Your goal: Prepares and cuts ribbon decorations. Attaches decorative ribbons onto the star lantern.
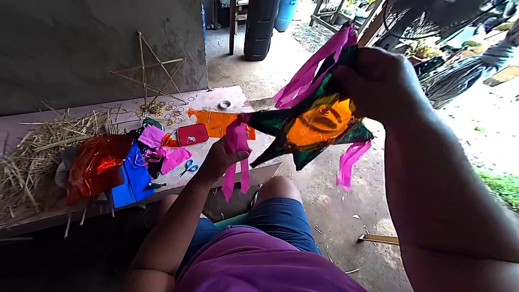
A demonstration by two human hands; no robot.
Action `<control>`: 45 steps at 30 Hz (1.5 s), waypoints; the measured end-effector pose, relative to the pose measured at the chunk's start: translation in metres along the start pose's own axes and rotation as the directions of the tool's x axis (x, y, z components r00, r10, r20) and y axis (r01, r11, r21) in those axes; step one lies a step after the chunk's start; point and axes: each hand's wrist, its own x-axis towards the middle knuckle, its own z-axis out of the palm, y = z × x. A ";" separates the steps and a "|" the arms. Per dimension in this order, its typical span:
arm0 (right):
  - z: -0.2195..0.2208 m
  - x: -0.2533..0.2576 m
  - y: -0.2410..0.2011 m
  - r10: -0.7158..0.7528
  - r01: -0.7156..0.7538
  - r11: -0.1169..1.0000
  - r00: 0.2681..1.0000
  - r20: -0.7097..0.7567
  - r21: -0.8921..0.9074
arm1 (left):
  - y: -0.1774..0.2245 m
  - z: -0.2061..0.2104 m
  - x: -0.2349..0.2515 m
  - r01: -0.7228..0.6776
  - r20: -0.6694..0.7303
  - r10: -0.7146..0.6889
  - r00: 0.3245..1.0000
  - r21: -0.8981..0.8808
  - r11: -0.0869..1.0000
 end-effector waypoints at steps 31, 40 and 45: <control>-0.097 0.079 -0.091 -0.025 0.029 0.999 0.992 -0.121 0.030 | 0.198 -0.033 0.093 -0.145 0.154 0.155 0.976 -0.070 0.987; -0.112 0.068 -0.091 -0.036 0.031 0.999 0.979 -0.201 -0.027 | 0.189 -0.048 0.082 -0.154 -0.076 0.153 0.985 -0.013 0.988; -0.118 0.062 -0.101 -0.078 0.036 0.984 0.968 -0.239 -0.175 | 0.199 -0.054 0.064 -0.097 -0.106 0.105 0.989 0.076 0.992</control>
